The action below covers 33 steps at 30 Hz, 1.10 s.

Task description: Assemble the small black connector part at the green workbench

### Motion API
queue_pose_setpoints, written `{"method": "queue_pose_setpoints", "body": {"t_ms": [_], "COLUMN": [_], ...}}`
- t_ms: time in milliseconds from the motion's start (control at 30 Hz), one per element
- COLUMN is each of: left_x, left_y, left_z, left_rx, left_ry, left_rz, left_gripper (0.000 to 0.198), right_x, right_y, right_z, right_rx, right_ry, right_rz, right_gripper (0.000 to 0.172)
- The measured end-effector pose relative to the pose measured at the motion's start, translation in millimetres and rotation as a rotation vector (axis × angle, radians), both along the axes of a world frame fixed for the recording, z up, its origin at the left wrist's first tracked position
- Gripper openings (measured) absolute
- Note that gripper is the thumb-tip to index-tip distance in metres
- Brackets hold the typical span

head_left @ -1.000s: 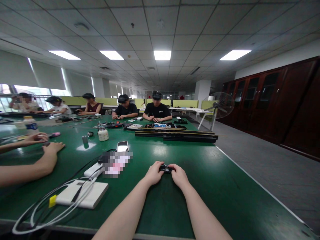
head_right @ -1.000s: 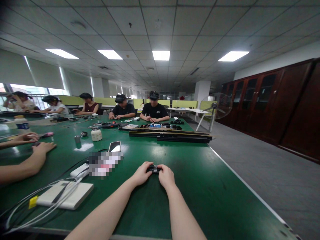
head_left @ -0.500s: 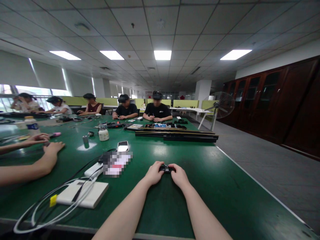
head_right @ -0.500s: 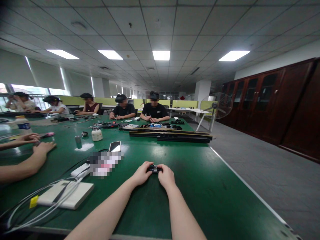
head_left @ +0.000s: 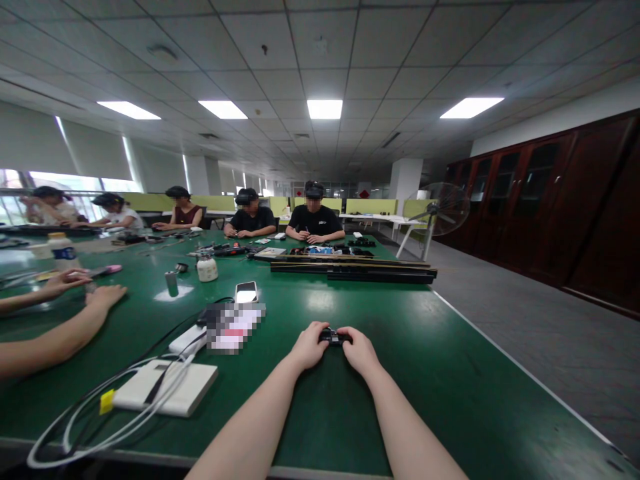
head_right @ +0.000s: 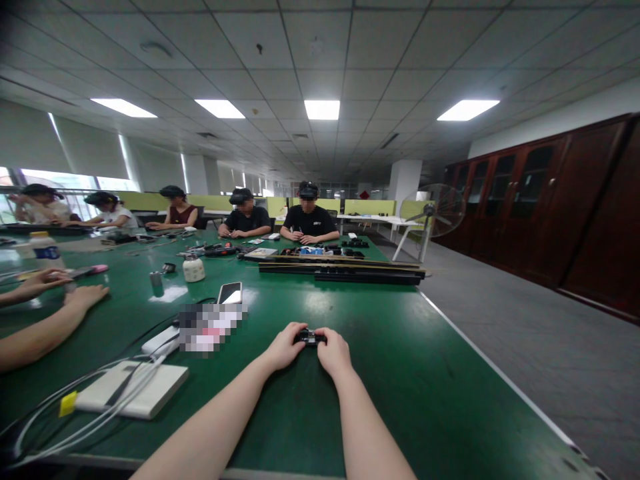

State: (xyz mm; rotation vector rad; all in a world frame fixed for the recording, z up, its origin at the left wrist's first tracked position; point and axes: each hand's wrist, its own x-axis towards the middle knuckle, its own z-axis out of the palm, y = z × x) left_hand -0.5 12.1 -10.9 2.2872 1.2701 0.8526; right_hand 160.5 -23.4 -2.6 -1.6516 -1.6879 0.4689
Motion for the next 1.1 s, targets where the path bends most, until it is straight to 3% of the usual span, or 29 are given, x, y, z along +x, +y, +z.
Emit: {"method": "queue_pose_setpoints", "body": {"t_ms": [1100], "left_x": [0.7], "left_y": [1.7], "left_z": [-0.9], "left_rx": [0.009], "left_ry": [-0.006], "left_rz": [-0.007], "left_gripper": [0.042], "right_x": [-2.9], "right_y": [-5.1], "right_z": [1.8], "right_rx": [0.044], "right_ry": [-0.12], "right_rz": [0.011], "right_gripper": [0.021]}}
